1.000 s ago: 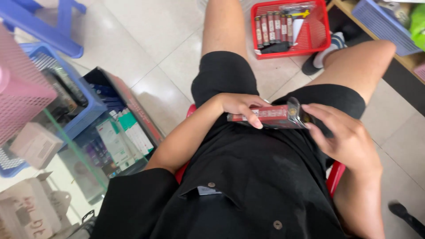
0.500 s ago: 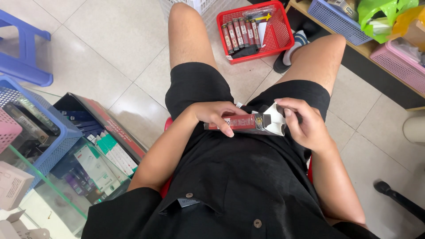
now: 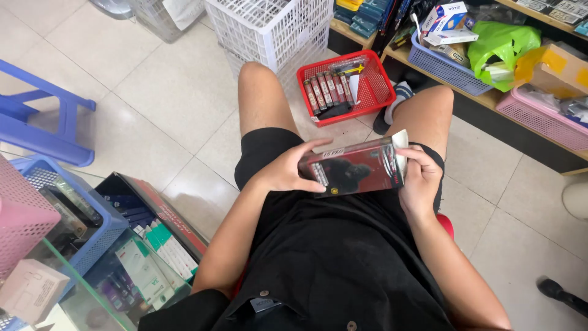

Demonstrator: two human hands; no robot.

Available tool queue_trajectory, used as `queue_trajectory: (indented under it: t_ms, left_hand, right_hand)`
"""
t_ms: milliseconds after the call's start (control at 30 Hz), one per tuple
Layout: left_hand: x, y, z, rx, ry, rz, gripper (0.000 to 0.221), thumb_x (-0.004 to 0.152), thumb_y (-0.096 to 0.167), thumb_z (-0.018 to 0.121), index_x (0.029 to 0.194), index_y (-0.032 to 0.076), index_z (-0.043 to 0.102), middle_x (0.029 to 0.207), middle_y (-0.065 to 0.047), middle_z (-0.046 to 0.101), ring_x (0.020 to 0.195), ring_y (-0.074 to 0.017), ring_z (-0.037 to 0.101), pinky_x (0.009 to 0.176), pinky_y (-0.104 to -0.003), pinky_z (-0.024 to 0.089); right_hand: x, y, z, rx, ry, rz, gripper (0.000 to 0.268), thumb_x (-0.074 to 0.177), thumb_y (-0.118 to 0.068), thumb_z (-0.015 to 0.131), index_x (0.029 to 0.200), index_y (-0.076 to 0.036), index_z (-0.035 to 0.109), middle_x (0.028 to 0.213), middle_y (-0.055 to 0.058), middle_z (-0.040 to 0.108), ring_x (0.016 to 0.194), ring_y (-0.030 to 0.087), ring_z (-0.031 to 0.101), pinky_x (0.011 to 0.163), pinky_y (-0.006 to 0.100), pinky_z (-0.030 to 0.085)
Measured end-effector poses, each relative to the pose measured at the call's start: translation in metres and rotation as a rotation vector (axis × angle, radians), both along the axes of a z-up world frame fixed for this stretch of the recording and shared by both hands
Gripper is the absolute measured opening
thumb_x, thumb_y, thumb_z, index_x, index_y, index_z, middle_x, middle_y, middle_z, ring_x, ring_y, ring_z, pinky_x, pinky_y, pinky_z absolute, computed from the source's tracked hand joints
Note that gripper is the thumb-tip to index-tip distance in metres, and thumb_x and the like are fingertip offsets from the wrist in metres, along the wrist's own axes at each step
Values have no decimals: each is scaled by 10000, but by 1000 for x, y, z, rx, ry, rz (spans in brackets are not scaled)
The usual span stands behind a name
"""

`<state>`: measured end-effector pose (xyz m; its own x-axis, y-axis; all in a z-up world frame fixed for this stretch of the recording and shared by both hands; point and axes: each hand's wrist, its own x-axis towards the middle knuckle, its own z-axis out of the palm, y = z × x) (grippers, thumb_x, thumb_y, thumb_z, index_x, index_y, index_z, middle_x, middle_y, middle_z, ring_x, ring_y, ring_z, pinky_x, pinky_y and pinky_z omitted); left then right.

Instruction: The recorder is unpacking a mobile screen replacement kit and inspecting the screen.

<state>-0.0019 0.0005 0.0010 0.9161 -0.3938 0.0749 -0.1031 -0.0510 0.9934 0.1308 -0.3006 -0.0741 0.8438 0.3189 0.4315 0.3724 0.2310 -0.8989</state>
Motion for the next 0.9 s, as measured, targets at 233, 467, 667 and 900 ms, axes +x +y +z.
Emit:
queue_trajectory:
  t_ms: [233, 467, 667, 900]
  left_hand:
    - [-10, -20, 32, -148, -67, 275, 1272, 688, 107, 931, 1667, 164, 120, 1413, -135, 576, 1178, -201, 637, 894, -350, 561]
    - [-17, -54, 45, -132, -288, 425, 1213, 747, 122, 932, 1663, 101, 137, 1404, -138, 584, 1249, -197, 644, 1046, -356, 574]
    - [-22, -72, 73, 5, -488, 547, 1090, 716, 253, 971, 1558, 49, 309, 1368, -129, 604, 1223, -207, 687, 1030, -345, 591]
    - [-9, -89, 121, 234, -632, 529, 1064, 629, 410, 988, 1464, 66, 426, 1268, -114, 624, 1042, -198, 723, 776, -288, 615]
  right_hand:
    - [-2, 13, 31, 404, 652, -34, 299, 1076, 8, 418, 1247, 18, 663, 1140, 143, 719, 993, 198, 712, 890, 330, 602]
    - [-4, 10, 55, 598, 777, 249, 387, 1094, -45, 342, 1423, 25, 534, 1269, 158, 680, 1091, 217, 713, 922, 323, 596]
    - [-3, 3, 49, 617, 840, 341, 397, 1083, -123, 309, 1408, -22, 513, 1288, 132, 667, 1133, 221, 701, 954, 342, 592]
    - [-23, 22, 80, 385, 1073, 419, 687, 998, -620, 328, 1467, -136, 460, 1362, 78, 637, 1226, 242, 640, 1008, 434, 514]
